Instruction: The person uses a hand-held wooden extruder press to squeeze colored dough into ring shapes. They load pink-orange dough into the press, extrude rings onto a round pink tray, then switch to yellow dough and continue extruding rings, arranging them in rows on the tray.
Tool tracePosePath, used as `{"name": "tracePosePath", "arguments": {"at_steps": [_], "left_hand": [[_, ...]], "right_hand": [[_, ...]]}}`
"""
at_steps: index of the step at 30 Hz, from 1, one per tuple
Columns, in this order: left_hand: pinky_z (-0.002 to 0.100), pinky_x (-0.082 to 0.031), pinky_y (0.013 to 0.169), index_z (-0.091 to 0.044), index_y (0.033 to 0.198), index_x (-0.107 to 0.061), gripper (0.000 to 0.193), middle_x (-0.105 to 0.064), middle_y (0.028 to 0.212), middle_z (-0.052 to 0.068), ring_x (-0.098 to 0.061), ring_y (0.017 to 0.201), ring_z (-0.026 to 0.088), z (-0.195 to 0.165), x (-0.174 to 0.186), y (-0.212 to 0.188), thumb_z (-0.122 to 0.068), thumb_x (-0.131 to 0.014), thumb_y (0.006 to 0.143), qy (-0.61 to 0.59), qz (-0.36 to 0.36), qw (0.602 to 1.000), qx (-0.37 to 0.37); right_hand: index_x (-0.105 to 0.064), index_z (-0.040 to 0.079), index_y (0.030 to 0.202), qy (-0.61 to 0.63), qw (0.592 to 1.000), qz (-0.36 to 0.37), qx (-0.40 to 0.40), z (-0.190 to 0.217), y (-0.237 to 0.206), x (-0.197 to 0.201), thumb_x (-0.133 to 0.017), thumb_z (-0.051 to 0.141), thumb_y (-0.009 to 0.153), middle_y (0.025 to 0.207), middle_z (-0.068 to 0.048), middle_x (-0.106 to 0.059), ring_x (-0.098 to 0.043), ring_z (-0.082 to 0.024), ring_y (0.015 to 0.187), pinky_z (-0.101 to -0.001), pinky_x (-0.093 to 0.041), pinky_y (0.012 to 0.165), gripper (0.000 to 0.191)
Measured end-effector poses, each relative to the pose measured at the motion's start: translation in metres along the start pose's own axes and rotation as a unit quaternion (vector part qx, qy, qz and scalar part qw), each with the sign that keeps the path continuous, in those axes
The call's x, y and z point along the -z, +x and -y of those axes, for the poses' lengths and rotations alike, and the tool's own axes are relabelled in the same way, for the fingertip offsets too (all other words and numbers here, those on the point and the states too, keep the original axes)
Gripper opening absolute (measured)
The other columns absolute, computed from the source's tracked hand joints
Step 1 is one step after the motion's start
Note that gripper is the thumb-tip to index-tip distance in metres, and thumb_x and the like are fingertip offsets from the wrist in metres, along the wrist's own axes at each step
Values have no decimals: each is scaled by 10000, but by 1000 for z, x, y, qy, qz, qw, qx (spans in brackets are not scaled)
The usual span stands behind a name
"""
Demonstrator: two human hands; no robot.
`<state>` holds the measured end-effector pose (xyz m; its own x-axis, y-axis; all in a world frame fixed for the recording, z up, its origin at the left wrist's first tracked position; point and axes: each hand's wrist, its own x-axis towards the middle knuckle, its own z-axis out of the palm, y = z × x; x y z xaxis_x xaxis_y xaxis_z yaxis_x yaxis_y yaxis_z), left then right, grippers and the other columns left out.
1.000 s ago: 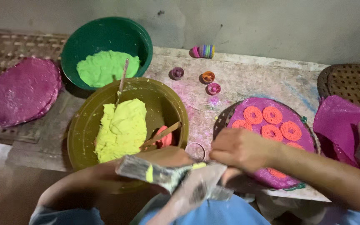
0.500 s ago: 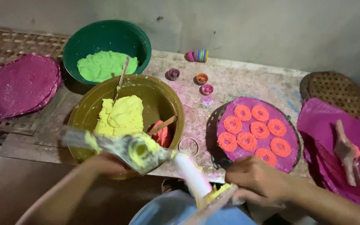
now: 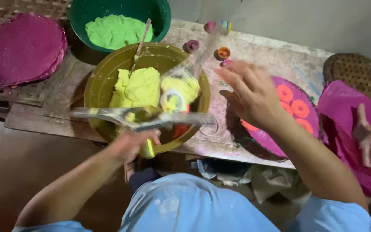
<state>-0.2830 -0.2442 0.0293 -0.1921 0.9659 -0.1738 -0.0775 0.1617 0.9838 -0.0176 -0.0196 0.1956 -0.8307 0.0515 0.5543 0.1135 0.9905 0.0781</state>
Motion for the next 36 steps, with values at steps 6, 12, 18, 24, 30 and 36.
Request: {"name": "tracePosePath", "arguments": {"at_steps": [6, 12, 18, 24, 30, 36], "left_hand": [[391, -536, 791, -5, 1155, -640, 347, -647, 1041, 110, -635, 882, 227, -18, 112, 2, -223, -732, 901, -156, -66, 976, -139], [371, -561, 832, 29, 1186, -680, 365, -662, 996, 117, -664, 891, 218, -14, 215, 7, -231, -691, 930, -165, -82, 976, -113], [395, -557, 745, -31, 1210, -593, 377, -644, 1086, 85, -631, 845, 202, -14, 268, 43, -167, -693, 872, -227, -97, 964, -103], [400, -563, 701, -41, 1204, -586, 338, -613, 994, 86, -628, 826, 203, 11, 301, 77, -168, -683, 906, -238, -66, 963, -113], [367, -542, 700, -28, 1195, -624, 328, -615, 946, 82, -627, 835, 193, 44, 311, 116, -220, -717, 947, -264, -75, 961, -41], [343, -550, 811, -50, 1166, -680, 321, -682, 1105, 52, -640, 883, 181, 72, 246, 141, -252, -739, 923, -201, -71, 971, -107]], "right_hand": [[-648, 91, 1279, 61, 967, 241, -62, 13, 25, -139, -718, 160, 817, 1372, -140, -579, -523, -337, 1286, -485, -459, 1022, 472], [-603, 144, 1373, -85, 969, 225, -62, 20, 120, -249, -619, 130, 881, 1468, -64, -537, -499, -286, 1351, -479, -462, 1042, 493], [-555, 178, 1400, -357, 901, 234, -72, -1, 171, -271, -579, 250, 897, 1305, -74, -635, -557, -265, 1301, -560, -379, 1150, 509], [-782, 125, 999, -137, 797, 549, -212, 29, 149, -229, -587, 212, 943, 1007, -126, -744, -731, -339, 949, -519, -601, 756, 221], [-676, 106, 1199, -165, 811, 446, -340, 78, 133, -140, -631, 148, 859, 997, -169, -698, -734, -377, 815, -482, -587, 630, 346], [-626, 235, 1307, 34, 752, 479, -452, 110, 79, -182, -490, -6, 839, 1045, -159, -688, -746, -354, 845, -474, -616, 686, 544]]}}
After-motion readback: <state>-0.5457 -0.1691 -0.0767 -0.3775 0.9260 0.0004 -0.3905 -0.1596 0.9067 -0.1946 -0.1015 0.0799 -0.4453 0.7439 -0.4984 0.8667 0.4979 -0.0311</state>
